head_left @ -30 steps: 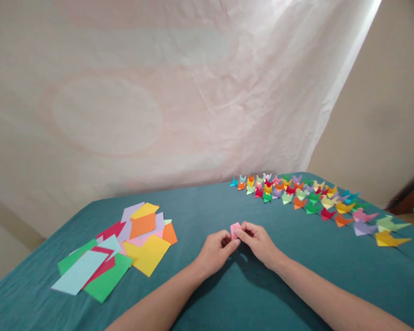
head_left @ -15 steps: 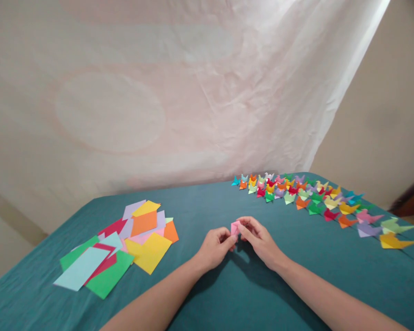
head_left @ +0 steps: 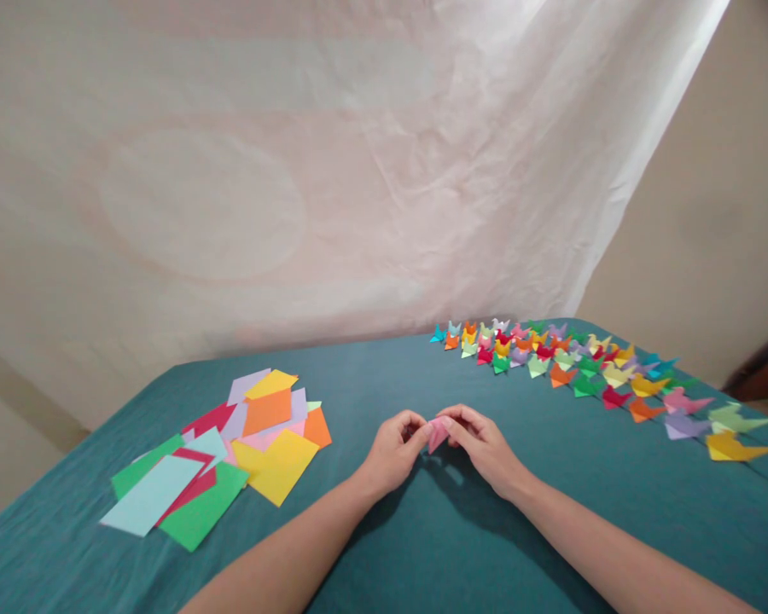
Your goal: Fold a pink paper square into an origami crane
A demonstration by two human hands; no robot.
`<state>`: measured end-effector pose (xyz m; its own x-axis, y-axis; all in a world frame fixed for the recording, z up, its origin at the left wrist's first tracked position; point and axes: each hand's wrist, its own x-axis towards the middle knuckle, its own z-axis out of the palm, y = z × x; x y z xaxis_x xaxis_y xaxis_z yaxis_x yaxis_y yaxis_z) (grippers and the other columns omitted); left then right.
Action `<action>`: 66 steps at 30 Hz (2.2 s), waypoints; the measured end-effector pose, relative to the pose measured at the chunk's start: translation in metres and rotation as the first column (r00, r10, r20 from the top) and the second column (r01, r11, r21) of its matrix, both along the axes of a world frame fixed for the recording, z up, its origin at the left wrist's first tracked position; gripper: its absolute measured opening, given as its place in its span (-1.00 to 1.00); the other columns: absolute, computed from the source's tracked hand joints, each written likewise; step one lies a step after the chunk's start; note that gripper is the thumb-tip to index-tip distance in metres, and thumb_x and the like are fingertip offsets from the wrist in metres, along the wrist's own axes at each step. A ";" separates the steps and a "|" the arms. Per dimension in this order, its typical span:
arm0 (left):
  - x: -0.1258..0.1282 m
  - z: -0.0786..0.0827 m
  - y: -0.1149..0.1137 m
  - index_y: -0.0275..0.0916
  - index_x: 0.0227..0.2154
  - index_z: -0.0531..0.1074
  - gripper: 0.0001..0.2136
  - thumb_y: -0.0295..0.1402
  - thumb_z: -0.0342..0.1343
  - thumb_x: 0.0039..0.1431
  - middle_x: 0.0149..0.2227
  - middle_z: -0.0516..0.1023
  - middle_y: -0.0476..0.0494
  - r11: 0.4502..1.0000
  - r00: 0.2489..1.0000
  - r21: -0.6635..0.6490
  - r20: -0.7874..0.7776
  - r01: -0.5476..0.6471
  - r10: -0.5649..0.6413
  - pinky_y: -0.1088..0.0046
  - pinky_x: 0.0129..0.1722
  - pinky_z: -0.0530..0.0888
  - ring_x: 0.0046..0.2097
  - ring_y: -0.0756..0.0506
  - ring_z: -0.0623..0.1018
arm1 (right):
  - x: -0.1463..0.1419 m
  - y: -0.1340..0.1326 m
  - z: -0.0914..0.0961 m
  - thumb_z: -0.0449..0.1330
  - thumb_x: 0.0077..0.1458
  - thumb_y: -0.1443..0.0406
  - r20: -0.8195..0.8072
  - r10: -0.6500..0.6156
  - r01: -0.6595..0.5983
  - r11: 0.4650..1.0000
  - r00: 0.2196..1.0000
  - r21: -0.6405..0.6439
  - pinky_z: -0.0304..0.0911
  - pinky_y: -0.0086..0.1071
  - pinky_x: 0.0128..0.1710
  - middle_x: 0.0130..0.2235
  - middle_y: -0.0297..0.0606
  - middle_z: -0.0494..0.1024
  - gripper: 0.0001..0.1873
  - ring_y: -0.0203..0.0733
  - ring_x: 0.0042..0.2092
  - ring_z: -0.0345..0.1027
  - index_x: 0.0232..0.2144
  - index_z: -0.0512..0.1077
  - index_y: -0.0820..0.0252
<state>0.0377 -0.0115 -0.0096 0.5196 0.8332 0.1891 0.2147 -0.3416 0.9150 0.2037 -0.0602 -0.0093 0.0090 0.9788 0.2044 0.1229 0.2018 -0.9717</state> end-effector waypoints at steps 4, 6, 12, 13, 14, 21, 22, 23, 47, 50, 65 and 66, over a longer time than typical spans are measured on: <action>0.001 0.000 -0.002 -0.30 -0.44 0.36 -0.74 -0.18 0.01 0.15 -0.50 0.39 -0.01 1.000 1.000 0.012 -0.018 -0.005 0.005 0.54 -0.44 0.30 -0.44 0.02 0.37 | 0.000 0.000 -0.002 0.12 0.09 0.10 -0.013 0.031 -0.031 1.000 0.999 0.006 0.14 -0.44 -0.41 -0.42 -0.35 0.35 -0.73 -0.32 -0.43 0.18 -0.33 0.38 0.20; 0.001 0.000 -0.003 -0.30 -0.45 0.37 -0.74 -0.18 0.00 0.15 -0.50 0.41 -0.03 1.000 1.000 0.023 -0.028 -0.001 0.002 0.54 -0.43 0.30 -0.44 0.01 0.38 | -0.001 0.001 -0.004 0.12 0.09 0.11 0.008 0.050 -0.050 0.998 0.999 0.031 0.15 -0.44 -0.40 -0.39 -0.34 0.35 -0.74 -0.32 -0.42 0.19 -0.37 0.39 0.20; 0.002 0.002 -0.006 -0.30 -0.42 0.39 -0.77 -0.22 0.01 0.15 -0.47 0.43 -0.04 0.998 0.999 0.061 -0.045 -0.022 0.025 0.53 -0.43 0.30 -0.43 0.01 0.39 | -0.001 0.004 -0.011 0.14 0.07 0.15 0.066 0.033 -0.037 0.997 0.997 0.071 0.18 -0.43 -0.37 -0.34 -0.30 0.34 -0.77 -0.30 -0.37 0.22 -0.43 0.40 0.21; 0.002 0.003 -0.007 -0.30 -0.42 0.39 -0.77 -0.22 0.02 0.15 -0.47 0.43 -0.04 0.997 0.999 0.067 -0.042 -0.030 0.033 0.53 -0.43 0.30 -0.43 0.01 0.39 | -0.001 0.004 -0.010 0.13 0.08 0.16 0.074 0.031 -0.037 0.996 0.997 0.077 0.18 -0.43 -0.36 -0.34 -0.30 0.34 -0.78 -0.30 -0.37 0.22 -0.43 0.40 0.21; 0.002 0.003 -0.007 -0.30 -0.43 0.39 -0.77 -0.22 0.02 0.15 -0.47 0.43 -0.04 0.997 0.998 0.071 -0.038 -0.038 0.040 0.53 -0.42 0.30 -0.44 0.01 0.39 | -0.001 0.004 -0.009 0.12 0.09 0.16 0.082 0.031 -0.037 0.996 0.996 0.080 0.18 -0.43 -0.36 -0.35 -0.30 0.33 -0.78 -0.30 -0.37 0.21 -0.43 0.40 0.21; 0.002 0.001 -0.002 -0.29 -0.43 0.36 -0.77 -0.20 0.01 0.15 -0.46 0.42 -0.04 0.997 0.997 0.025 0.034 -0.069 0.068 0.51 -0.38 0.32 -0.41 0.00 0.39 | -0.003 0.001 0.000 0.12 0.08 0.20 0.103 0.027 -0.032 0.998 0.994 0.046 0.17 -0.42 -0.37 -0.32 -0.30 0.34 -0.82 -0.31 -0.39 0.21 -0.36 0.40 0.21; 0.001 0.001 0.000 -0.29 -0.43 0.35 -0.77 -0.20 0.01 0.15 -0.47 0.41 -0.04 0.997 0.996 0.011 0.053 -0.075 0.075 0.51 -0.38 0.32 -0.41 0.00 0.39 | -0.003 0.001 0.000 0.12 0.07 0.20 0.100 0.023 -0.027 0.999 0.995 0.038 0.17 -0.42 -0.38 -0.31 -0.29 0.35 -0.82 -0.31 -0.39 0.21 -0.35 0.39 0.21; 0.001 0.000 0.001 -0.29 -0.43 0.35 -0.77 -0.20 0.02 0.14 -0.47 0.41 -0.03 0.997 0.994 -0.003 0.072 -0.079 0.080 0.51 -0.38 0.32 -0.41 0.00 0.39 | -0.003 0.001 0.000 0.12 0.07 0.19 0.100 0.020 -0.023 0.999 0.995 0.034 0.17 -0.41 -0.37 -0.30 -0.29 0.35 -0.81 -0.30 -0.39 0.21 -0.35 0.39 0.21; 0.001 0.001 0.004 -0.32 -0.45 0.38 -0.78 -0.23 0.09 0.07 -0.51 0.42 -0.04 0.990 0.996 -0.140 0.089 0.012 0.000 0.52 -0.40 0.34 -0.43 0.00 0.40 | -0.002 -0.003 0.002 0.02 0.15 0.08 0.248 0.125 -0.130 0.992 0.961 0.004 0.14 -0.42 -0.38 -0.47 -0.35 0.41 -0.67 -0.28 -0.42 0.23 -0.43 0.39 0.19; 0.001 0.003 0.004 -0.33 -0.44 0.40 -0.79 -0.24 0.07 0.08 -0.48 0.44 -0.06 0.990 0.994 -0.140 0.104 0.003 0.012 0.50 -0.36 0.35 -0.41 -0.01 0.42 | -0.001 -0.001 -0.001 0.02 0.15 0.08 0.209 0.109 -0.111 0.994 0.972 -0.004 0.15 -0.42 -0.38 -0.45 -0.34 0.42 -0.67 -0.28 -0.41 0.24 -0.43 0.37 0.20; 0.001 -0.003 0.008 -0.32 -0.37 0.36 -0.82 -0.29 0.12 0.04 -0.41 0.46 -0.08 0.990 0.986 -0.131 0.156 -0.044 0.065 0.50 -0.33 0.36 -0.36 -0.01 0.45 | 0.001 0.003 -0.006 0.06 0.10 0.04 0.047 -0.008 0.010 1.000 0.999 -0.025 0.15 -0.42 -0.46 -0.52 -0.40 0.33 -0.67 -0.31 -0.49 0.22 -0.44 0.30 0.18; 0.001 -0.004 0.008 -0.31 -0.34 0.35 -0.81 -0.29 0.12 0.04 -0.40 0.46 -0.08 0.990 0.984 -0.132 0.165 -0.043 0.065 0.50 -0.33 0.37 -0.36 -0.01 0.45 | 0.001 0.004 -0.007 0.06 0.10 0.04 0.044 -0.012 0.013 1.000 0.999 -0.026 0.16 -0.42 -0.46 -0.51 -0.38 0.34 -0.68 -0.31 -0.49 0.22 -0.44 0.30 0.18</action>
